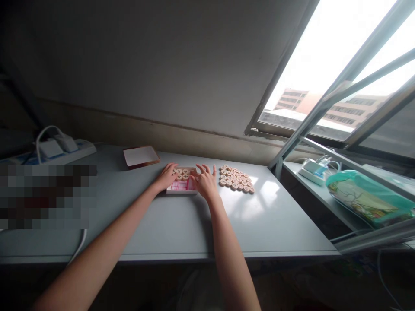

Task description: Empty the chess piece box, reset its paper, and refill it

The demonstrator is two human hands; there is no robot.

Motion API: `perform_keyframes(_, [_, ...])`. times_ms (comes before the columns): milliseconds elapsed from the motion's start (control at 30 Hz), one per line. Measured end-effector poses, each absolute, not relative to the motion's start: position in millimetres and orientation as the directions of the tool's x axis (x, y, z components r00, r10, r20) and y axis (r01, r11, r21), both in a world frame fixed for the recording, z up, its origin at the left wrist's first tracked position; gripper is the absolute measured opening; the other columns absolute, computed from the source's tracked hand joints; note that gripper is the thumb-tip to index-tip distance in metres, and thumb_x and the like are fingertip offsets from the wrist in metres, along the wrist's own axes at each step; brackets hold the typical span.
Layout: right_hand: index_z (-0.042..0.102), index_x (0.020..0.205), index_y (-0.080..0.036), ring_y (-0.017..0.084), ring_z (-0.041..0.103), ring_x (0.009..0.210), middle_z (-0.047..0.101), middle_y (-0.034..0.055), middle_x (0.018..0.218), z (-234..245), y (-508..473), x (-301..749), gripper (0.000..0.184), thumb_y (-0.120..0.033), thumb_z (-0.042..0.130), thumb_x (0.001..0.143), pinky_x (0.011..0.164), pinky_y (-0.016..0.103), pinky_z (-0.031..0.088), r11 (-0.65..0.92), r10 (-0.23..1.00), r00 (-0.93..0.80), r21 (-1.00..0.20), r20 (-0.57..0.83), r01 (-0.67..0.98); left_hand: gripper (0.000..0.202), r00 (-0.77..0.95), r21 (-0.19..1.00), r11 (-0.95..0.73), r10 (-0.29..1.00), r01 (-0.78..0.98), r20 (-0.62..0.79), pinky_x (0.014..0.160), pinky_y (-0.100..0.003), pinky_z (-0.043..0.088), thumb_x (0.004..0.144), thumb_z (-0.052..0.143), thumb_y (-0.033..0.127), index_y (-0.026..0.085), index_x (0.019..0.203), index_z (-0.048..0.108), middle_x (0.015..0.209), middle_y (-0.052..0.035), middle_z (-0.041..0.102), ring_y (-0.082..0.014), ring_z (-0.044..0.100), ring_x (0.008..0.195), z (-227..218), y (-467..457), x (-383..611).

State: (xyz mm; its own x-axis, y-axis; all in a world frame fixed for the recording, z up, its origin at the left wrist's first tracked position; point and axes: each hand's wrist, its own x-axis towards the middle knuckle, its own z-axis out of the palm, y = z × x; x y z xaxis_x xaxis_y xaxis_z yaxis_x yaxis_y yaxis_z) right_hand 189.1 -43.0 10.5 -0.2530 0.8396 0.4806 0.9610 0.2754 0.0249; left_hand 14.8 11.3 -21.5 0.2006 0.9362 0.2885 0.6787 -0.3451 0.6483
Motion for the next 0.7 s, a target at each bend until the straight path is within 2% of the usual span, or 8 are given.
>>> perform_keyframes(133, [0.060, 0.103, -0.032, 0.021, 0.038, 0.112, 0.050, 0.0005, 0.121, 11, -39, 196, 0.035, -0.045, 0.030, 0.089, 0.100, 0.048, 0.011, 0.204, 0.830, -0.165, -0.015, 0.533, 0.979, 0.042, 0.169, 0.674, -0.319, 0.945, 0.666, 0.280, 0.101, -0.032, 0.031, 0.078, 0.041, 0.022, 0.010, 0.119, 0.044, 0.124, -0.0132, 0.045, -0.0210, 0.041, 0.117, -18, 10, 14])
perform_keyframes(267, [0.052, 0.116, -0.022, 0.022, 0.038, 0.112, 0.050, 0.0069, 0.121, 3, -30, 220, 0.044, -0.043, 0.022, 0.090, 0.098, 0.042, 0.018, -0.077, 0.801, 0.133, -0.120, 0.583, 0.990, 0.038, 0.133, 0.688, -0.320, 0.941, 0.651, 0.312, 0.098, -0.030, 0.034, 0.079, 0.040, 0.020, 0.012, 0.115, 0.048, 0.119, -0.0107, 0.050, -0.0193, 0.044, 0.114, -16, 11, 14])
perform_keyframes(367, [0.040, 0.127, -0.014, 0.025, 0.029, 0.120, 0.040, 0.0116, 0.130, -8, -23, 240, 0.051, -0.043, 0.022, 0.089, 0.099, 0.047, 0.013, -0.258, 0.819, 0.300, -0.153, 0.490, 0.954, 0.036, 0.131, 0.682, -0.318, 0.941, 0.658, 0.312, 0.097, -0.030, 0.036, 0.078, 0.041, 0.022, 0.014, 0.112, 0.050, 0.118, -0.0093, 0.051, -0.0198, 0.045, 0.112, -16, 12, 13])
perform_keyframes(433, [0.038, 0.127, -0.014, 0.025, 0.026, 0.122, 0.037, 0.0119, 0.133, -14, -18, 247, 0.051, -0.043, 0.025, 0.088, 0.099, 0.053, 0.007, -0.304, 0.841, 0.345, -0.163, 0.417, 0.939, 0.036, 0.137, 0.679, -0.308, 0.946, 0.667, 0.294, 0.097, -0.030, 0.036, 0.077, 0.042, 0.022, 0.015, 0.112, 0.051, 0.117, -0.0089, 0.051, -0.0199, 0.046, 0.112, -16, 12, 12])
perform_keyframes(567, [0.052, 0.109, -0.016, 0.027, 0.031, 0.118, 0.050, 0.0119, 0.120, -16, -15, 249, 0.036, -0.035, 0.034, 0.084, 0.096, 0.059, 0.002, -0.268, 0.835, 0.317, -0.172, 0.449, 0.948, 0.036, 0.147, 0.670, -0.299, 0.950, 0.679, 0.275, 0.097, -0.030, 0.036, 0.077, 0.042, 0.023, 0.016, 0.111, 0.051, 0.117, -0.0082, 0.052, -0.0197, 0.046, 0.112, -15, 11, 12])
perform_keyframes(700, [0.058, 0.086, -0.018, 0.028, 0.043, 0.105, 0.062, 0.0104, 0.093, -6, -21, 243, 0.022, -0.025, 0.037, 0.083, 0.096, 0.055, 0.008, -0.191, 0.825, 0.239, -0.145, 0.512, 0.971, 0.035, 0.134, 0.661, -0.303, 0.946, 0.686, 0.295, 0.097, -0.030, 0.036, 0.077, 0.043, 0.023, 0.017, 0.110, 0.052, 0.115, -0.0076, 0.053, -0.0193, 0.046, 0.111, -15, 12, 12])
